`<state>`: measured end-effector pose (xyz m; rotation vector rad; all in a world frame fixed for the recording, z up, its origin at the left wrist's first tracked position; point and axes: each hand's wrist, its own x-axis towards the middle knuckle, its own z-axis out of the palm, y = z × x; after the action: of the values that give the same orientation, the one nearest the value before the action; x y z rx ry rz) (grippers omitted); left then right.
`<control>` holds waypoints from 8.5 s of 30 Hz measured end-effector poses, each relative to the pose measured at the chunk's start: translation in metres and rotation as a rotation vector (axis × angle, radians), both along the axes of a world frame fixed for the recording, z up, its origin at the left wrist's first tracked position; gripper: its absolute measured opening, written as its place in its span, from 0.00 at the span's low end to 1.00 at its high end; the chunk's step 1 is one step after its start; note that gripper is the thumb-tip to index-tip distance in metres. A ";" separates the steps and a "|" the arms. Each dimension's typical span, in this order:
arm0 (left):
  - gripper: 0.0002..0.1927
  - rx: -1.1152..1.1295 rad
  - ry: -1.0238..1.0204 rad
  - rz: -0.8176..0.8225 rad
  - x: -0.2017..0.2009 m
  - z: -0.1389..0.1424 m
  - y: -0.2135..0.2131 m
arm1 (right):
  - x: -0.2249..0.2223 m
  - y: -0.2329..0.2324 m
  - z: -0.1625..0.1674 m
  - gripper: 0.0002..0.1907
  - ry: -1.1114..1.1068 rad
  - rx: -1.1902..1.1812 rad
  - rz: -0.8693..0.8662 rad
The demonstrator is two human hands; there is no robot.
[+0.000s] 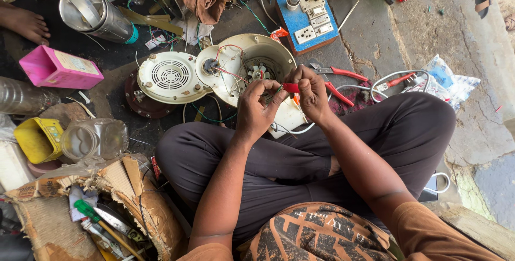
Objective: The person sits on the floor and repairs an electrical device by stripping wires, twisting them together, and wrapping the connections with electrical tape. They use pliers and a roll of tape to secure the wiring inside the device casing.
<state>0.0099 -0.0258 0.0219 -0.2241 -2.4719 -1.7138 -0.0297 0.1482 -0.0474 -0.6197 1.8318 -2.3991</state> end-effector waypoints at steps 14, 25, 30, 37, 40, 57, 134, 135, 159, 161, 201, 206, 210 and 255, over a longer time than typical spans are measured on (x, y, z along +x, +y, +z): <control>0.11 -0.123 0.163 0.008 0.001 -0.019 0.001 | 0.006 0.000 -0.003 0.32 0.081 0.096 -0.015; 0.23 0.061 0.002 -0.005 0.002 -0.001 -0.001 | 0.005 -0.003 0.014 0.14 -0.266 -0.270 0.090; 0.41 0.036 0.144 -0.089 0.004 0.004 -0.006 | 0.006 0.001 0.017 0.09 -0.336 -0.267 0.078; 0.42 0.196 0.074 -0.240 0.001 -0.002 -0.014 | 0.008 0.003 0.021 0.07 -0.260 -0.175 0.074; 0.39 0.297 0.089 -0.287 0.003 -0.004 -0.018 | 0.010 0.004 0.027 0.10 -0.161 -0.081 0.044; 0.26 0.051 0.209 -0.067 0.000 0.000 -0.010 | 0.006 0.017 0.079 0.14 0.592 0.669 -0.240; 0.07 0.254 -0.240 -0.079 -0.004 -0.013 -0.020 | -0.004 0.024 0.058 0.12 0.035 0.627 0.050; 0.08 0.287 -0.222 -0.079 -0.005 -0.013 -0.019 | -0.004 0.024 0.057 0.12 0.045 0.611 0.051; 0.08 -0.091 0.106 0.248 -0.004 -0.008 0.004 | 0.004 0.017 0.057 0.12 -0.117 0.379 0.086; 0.08 -0.112 0.123 0.230 -0.004 -0.006 0.007 | 0.000 0.023 0.053 0.15 -0.190 0.153 0.132; 0.06 -0.163 0.231 0.006 -0.006 -0.012 0.000 | -0.008 0.030 0.074 0.41 -0.140 0.522 0.117; 0.06 -0.290 0.285 0.119 -0.006 -0.016 0.005 | -0.008 0.038 0.059 0.24 -0.090 0.444 0.238; 0.10 -0.339 0.390 0.120 -0.005 -0.011 0.009 | -0.008 0.046 0.052 0.16 -0.220 0.088 0.398; 0.05 -0.410 0.347 0.141 -0.013 -0.024 0.000 | -0.012 0.034 0.047 0.25 -0.245 0.293 0.292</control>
<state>-0.0032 -0.0260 -0.0021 -0.3424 -2.4713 -1.0008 -0.0420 0.1824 -0.0009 -0.4983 1.7957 -1.8849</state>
